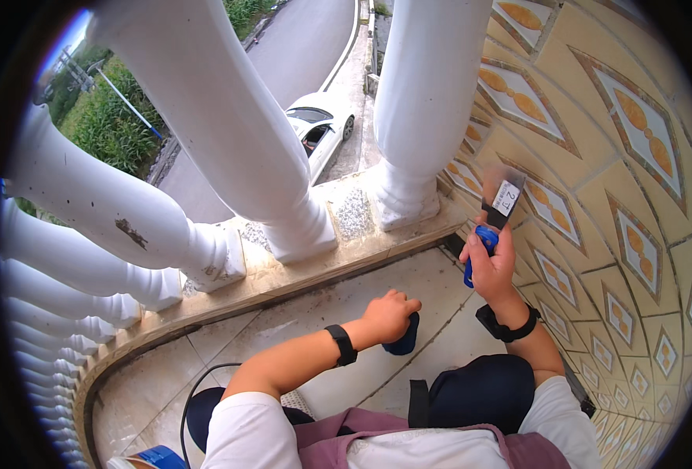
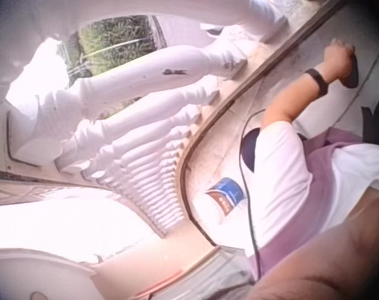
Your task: The person wipes the white balcony balusters with a blue cloth and uses a scraper tool to remove debris from the base of the railing.
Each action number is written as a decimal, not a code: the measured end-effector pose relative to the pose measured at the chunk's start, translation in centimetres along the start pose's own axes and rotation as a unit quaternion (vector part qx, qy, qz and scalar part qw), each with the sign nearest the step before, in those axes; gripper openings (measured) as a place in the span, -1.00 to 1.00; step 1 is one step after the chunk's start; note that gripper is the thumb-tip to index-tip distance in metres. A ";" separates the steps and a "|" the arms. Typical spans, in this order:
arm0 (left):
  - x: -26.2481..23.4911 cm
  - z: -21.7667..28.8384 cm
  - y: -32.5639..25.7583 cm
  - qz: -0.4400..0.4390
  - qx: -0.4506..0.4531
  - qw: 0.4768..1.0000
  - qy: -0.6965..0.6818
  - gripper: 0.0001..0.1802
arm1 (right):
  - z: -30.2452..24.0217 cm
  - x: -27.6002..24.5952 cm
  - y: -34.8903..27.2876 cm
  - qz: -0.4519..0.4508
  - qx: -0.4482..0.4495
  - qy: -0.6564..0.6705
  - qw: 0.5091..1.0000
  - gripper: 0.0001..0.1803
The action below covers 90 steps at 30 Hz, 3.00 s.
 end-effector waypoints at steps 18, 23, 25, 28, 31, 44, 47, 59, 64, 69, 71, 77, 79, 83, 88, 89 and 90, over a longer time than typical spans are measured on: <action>-5.4 -11.5 -13.7 -0.085 -0.288 0.861 -0.411 -0.44 | 10.4 12.1 -14.1 -0.451 0.189 -0.101 0.866 -0.43; -7.0 -10.4 -14.8 -0.156 -0.276 0.859 -0.401 -0.53 | 15.9 9.3 -21.1 -0.524 0.154 -0.254 0.798 -0.48; -8.1 -9.9 -14.9 -0.172 -0.256 0.843 -0.441 -0.57 | 17.6 8.6 -22.3 -0.538 0.175 -0.281 0.775 -0.48; -11.4 -8.8 -14.6 -0.110 -0.248 0.820 -0.504 -0.66 | 16.7 10.8 -20.7 -0.566 0.130 -0.218 0.785 -0.27; -12.6 -7.8 -14.2 -0.032 -0.211 0.804 -0.555 -0.68 | 7.4 14.6 -12.8 -0.501 0.205 0.069 0.838 0.10; -15.1 -6.5 -12.5 0.026 -0.129 0.817 -0.562 -0.63 | 3.9 3.6 0.7 -0.079 0.161 -0.025 0.984 -0.36; -14.8 -8.9 -13.6 0.065 -0.180 0.783 -0.592 -0.73 | 8.6 -1.3 2.7 -0.012 0.102 -0.300 0.948 -0.36; -13.3 -10.7 -13.7 0.064 -0.177 0.770 -0.610 -0.77 | 3.1 13.0 -0.6 -0.138 0.113 -0.055 0.982 -0.71; -14.6 -12.5 -16.6 0.097 -0.203 0.787 -0.574 -0.79 | -2.3 9.7 3.2 -0.081 -0.051 -0.178 0.979 -0.66; -15.0 -14.1 -17.3 0.132 -0.230 0.774 -0.575 -0.81 | 1.8 17.1 -1.7 -0.257 -0.255 -0.490 0.793 -0.40; -14.9 -13.2 -17.0 0.116 -0.199 0.785 -0.575 -0.81 | 3.0 19.1 -2.6 -0.276 -0.293 -0.540 0.739 -0.43; -14.6 -12.3 -17.0 0.101 -0.178 0.790 -0.578 -0.81 | 7.5 22.7 1.0 -0.440 -0.146 -0.627 0.626 -0.46; -14.9 -12.0 -17.2 0.100 -0.162 0.805 -0.562 -0.81 | 6.7 23.8 2.5 -0.388 -0.245 -0.659 0.596 -0.43; -15.2 -11.9 -17.6 0.107 -0.150 0.804 -0.565 -0.80 | 11.4 23.9 4.8 -0.527 -0.129 -0.645 0.539 -0.50; -16.3 -12.5 -18.3 0.136 -0.114 0.802 -0.571 -0.79 | 9.2 27.2 7.8 -0.448 -0.221 -0.561 0.660 -0.59; -16.2 -12.6 -18.5 0.132 -0.112 0.800 -0.574 -0.79 | 9.1 27.4 8.5 -0.436 -0.219 -0.558 0.672 -0.59; -16.0 -12.7 -18.7 0.128 -0.113 0.799 -0.576 -0.79 | 9.2 27.6 9.0 -0.427 -0.208 -0.557 0.681 -0.59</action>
Point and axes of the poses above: each hand's wrist, its own y-axis towards the middle knuckle, its own x-axis out of the palm, z = x × y, the point moved 9 cm from there along y, towards the middle knuckle, and after that the axes turned 3 degrees about -x, right-handed, at the moved point
